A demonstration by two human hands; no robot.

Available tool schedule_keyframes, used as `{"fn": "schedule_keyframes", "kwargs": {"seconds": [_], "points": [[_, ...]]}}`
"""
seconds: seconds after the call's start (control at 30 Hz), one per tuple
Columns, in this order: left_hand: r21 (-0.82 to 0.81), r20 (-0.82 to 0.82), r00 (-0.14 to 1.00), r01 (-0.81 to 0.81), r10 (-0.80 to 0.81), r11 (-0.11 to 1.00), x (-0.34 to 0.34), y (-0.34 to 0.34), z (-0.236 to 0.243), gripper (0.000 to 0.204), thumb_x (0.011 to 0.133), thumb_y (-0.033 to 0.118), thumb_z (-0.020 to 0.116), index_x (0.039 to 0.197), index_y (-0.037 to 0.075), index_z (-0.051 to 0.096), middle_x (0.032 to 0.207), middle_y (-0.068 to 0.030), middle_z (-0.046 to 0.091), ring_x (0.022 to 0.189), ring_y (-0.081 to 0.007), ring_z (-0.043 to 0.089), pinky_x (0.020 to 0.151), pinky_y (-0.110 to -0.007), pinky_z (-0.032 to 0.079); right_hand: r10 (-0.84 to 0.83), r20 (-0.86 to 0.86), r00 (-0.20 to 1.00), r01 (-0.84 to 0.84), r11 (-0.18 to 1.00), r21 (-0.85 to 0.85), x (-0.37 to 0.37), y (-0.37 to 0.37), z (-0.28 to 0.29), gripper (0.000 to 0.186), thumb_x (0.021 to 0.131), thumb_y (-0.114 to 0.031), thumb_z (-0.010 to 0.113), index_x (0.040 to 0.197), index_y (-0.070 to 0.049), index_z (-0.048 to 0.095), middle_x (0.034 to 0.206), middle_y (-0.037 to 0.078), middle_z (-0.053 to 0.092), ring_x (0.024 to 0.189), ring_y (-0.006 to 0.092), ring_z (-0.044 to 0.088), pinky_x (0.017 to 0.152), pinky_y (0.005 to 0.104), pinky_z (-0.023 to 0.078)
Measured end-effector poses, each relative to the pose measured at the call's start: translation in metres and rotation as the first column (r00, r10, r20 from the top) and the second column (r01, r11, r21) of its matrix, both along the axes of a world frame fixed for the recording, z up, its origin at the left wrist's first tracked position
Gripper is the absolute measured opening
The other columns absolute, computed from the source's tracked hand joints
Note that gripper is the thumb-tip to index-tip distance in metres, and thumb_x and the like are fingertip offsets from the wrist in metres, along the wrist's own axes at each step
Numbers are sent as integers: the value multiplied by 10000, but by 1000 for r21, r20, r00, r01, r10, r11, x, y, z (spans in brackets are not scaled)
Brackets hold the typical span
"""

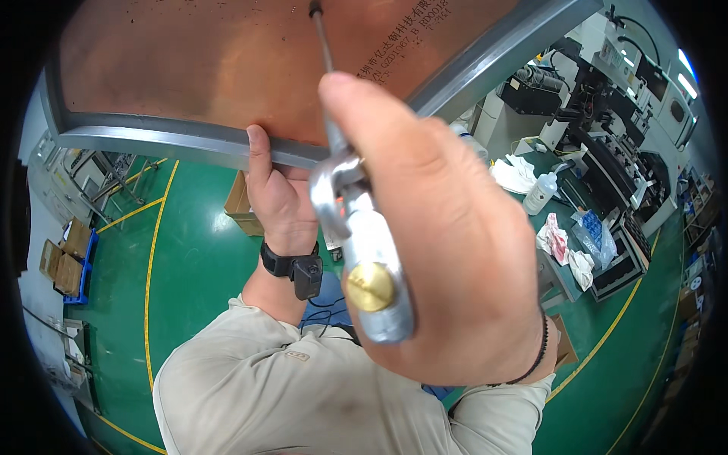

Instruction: The person uses an air gun to blow air onto a metal frame, wipes it with a cloth, and applies liquid from a bottle to the cloth. They then wipe the frame again before using the air gun to blow air onto it once more.

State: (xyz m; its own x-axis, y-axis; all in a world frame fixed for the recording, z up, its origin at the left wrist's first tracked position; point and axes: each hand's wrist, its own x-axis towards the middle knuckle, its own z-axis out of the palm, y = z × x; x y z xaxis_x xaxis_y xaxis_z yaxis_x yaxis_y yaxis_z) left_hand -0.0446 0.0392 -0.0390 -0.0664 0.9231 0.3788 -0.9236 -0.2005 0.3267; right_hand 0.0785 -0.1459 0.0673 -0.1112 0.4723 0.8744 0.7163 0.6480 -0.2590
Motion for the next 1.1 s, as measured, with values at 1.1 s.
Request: {"fn": "schedule_keyframes", "kwargs": {"seconds": [1.1], "points": [[-38, -6, 998, -64, 64, 997, -1, -5, 1, 258, 1059, 351, 699, 1153, 112, 675, 1133, -59, 726, 1015, -243, 710, 902, -441, 591, -36, -111, 993, 35, 999, -10, 9, -3, 19, 641, 834, 68, 581, 1475, 36, 578, 958, 72, 636, 821, 96, 555, 743, 230, 444]]}}
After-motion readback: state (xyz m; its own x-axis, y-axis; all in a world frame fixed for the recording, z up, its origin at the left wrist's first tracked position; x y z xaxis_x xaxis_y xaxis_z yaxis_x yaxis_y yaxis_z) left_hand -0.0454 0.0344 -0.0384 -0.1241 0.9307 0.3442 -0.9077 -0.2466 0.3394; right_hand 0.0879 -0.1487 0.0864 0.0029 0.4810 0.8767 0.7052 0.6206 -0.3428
